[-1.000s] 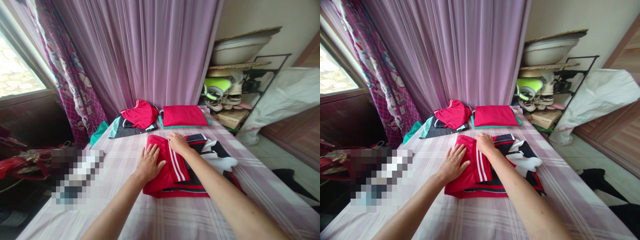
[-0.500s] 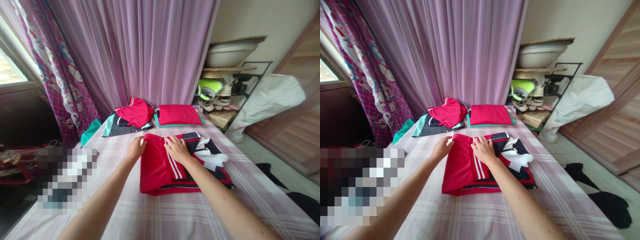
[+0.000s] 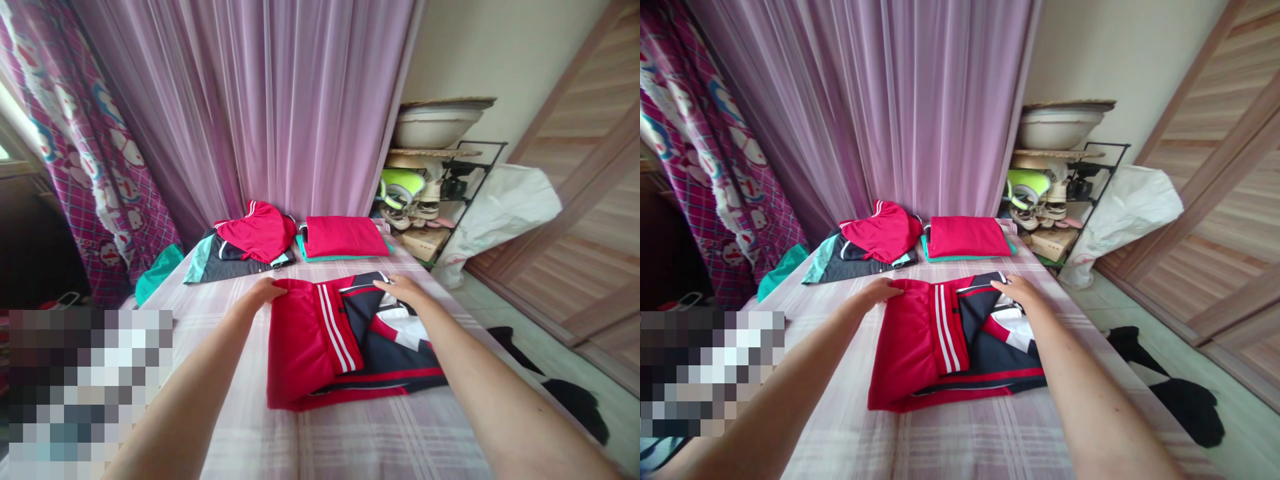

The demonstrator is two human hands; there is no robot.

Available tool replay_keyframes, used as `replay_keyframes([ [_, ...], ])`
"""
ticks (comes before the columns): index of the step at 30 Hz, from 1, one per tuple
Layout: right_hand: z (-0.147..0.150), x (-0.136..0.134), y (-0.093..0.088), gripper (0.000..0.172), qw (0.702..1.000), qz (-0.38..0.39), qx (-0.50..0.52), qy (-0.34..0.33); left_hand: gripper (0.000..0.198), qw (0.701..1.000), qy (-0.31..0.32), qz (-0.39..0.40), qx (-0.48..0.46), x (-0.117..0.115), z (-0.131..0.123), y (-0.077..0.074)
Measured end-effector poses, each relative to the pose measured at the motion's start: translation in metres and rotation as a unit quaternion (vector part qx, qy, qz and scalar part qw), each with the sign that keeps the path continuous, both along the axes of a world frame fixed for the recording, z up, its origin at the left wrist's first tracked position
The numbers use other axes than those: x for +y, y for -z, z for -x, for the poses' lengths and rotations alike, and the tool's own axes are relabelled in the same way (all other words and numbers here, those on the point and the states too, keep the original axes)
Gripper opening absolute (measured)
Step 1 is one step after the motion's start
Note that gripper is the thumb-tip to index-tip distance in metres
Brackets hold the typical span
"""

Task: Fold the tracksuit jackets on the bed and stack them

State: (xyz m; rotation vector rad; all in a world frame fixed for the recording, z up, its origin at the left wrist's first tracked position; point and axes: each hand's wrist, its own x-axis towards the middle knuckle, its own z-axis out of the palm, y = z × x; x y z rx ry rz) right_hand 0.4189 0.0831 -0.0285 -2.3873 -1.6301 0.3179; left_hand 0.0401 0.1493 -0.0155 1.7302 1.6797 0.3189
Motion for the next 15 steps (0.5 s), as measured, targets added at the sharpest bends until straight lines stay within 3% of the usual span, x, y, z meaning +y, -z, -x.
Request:
replay_keyframes([
  [2, 0.010, 0.007, -0.004, 0.046, 0.999, 0.038, 0.000, -0.002, 0.023, 1.000, -0.005, -0.009, -0.008, -0.008, 0.003, -0.001],
  [5, 0.039, 0.021, -0.019, 0.040, 0.999, 0.000, -0.033, -0.007, 0.023, 0.999, -0.022, -0.026, -0.013, -0.029, 0.023, -0.003],
  [7, 0.071, 0.035, -0.035, 0.036, 0.993, -0.074, -0.069, -0.060, 0.026, 0.998, -0.042, -0.042, -0.009, -0.050, 0.047, -0.002],
  [11, 0.160, 0.070, -0.069, 0.029, 0.947, -0.229, -0.086, -0.209, 0.037, 0.994, -0.097, -0.042, -0.027, -0.110, 0.105, 0.003],
  [15, 0.239, 0.091, -0.082, 0.048, 0.915, -0.256, -0.033, -0.310, 0.053, 0.986, -0.136, 0.000, -0.095, -0.171, 0.138, 0.005],
])
